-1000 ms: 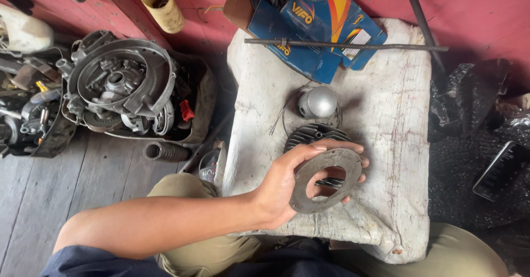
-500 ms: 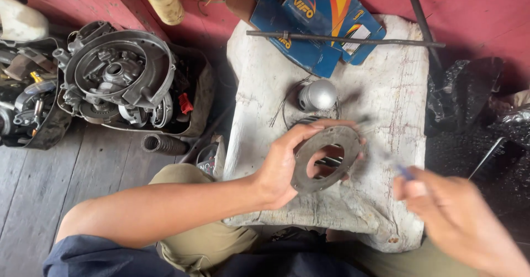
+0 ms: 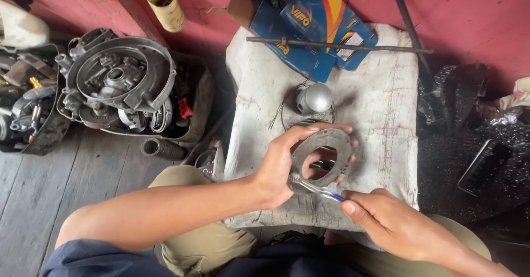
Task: Cleaning a motorcycle engine component by scraping off residue with a small metal tool
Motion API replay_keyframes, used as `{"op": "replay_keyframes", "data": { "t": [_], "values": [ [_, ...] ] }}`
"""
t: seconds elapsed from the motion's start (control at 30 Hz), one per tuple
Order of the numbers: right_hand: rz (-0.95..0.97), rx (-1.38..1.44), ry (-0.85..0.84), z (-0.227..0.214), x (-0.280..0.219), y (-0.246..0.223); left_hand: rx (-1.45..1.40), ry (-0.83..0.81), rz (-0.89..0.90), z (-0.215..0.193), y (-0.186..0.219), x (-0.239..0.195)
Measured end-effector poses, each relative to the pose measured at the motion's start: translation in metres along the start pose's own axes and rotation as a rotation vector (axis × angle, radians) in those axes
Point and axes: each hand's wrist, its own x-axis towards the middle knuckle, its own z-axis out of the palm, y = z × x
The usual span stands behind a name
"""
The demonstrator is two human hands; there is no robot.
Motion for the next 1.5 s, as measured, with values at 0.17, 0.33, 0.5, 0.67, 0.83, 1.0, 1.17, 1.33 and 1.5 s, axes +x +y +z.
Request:
{"op": "replay_keyframes", "data": {
  "t": [0.17, 0.33, 0.5, 0.67, 0.83, 1.0, 1.17, 1.33, 1.5],
  "values": [
    [0.104, 0.215, 0.255, -0.016, 0.003, 0.018, -0.010, -0.030, 0.000, -0.001, -0.004, 0.006],
    [0.087, 0.270, 0.191, -0.006, 0.000, 0.013, -0.009, 0.084, -0.163, 0.003, -0.007, 0.003],
    [-0.021, 0.054, 0.079, 0.001, 0.005, 0.003, -0.056, 0.002, -0.119, 0.006, -0.001, 0.000],
    [-0.011, 0.147, 0.189, -0.014, 0.000, 0.007, -0.010, -0.010, -0.077, 0.003, 0.001, 0.001],
    [-0.002, 0.135, 0.108, 0.005, 0.002, 0.008, 0.037, -0.008, -0.070, 0.006, 0.005, 0.001],
    [0.049, 0.175, 0.272, -0.008, 0.001, 0.032, -0.014, -0.101, -0.046, 0.000, 0.003, 0.002],
    [0.115, 0.122, 0.089, -0.001, 0.001, 0.009, 0.057, -0.065, -0.068, 0.001, 0.004, 0.003],
    [0.071, 0.137, 0.300, -0.005, -0.001, 0.034, 0.040, -0.094, -0.042, -0.001, 0.002, 0.001],
    [0.144, -0.076, -0.011, 0.000, 0.001, 0.003, 0.115, 0.009, -0.076, 0.005, 0.007, -0.001]
  ]
}}
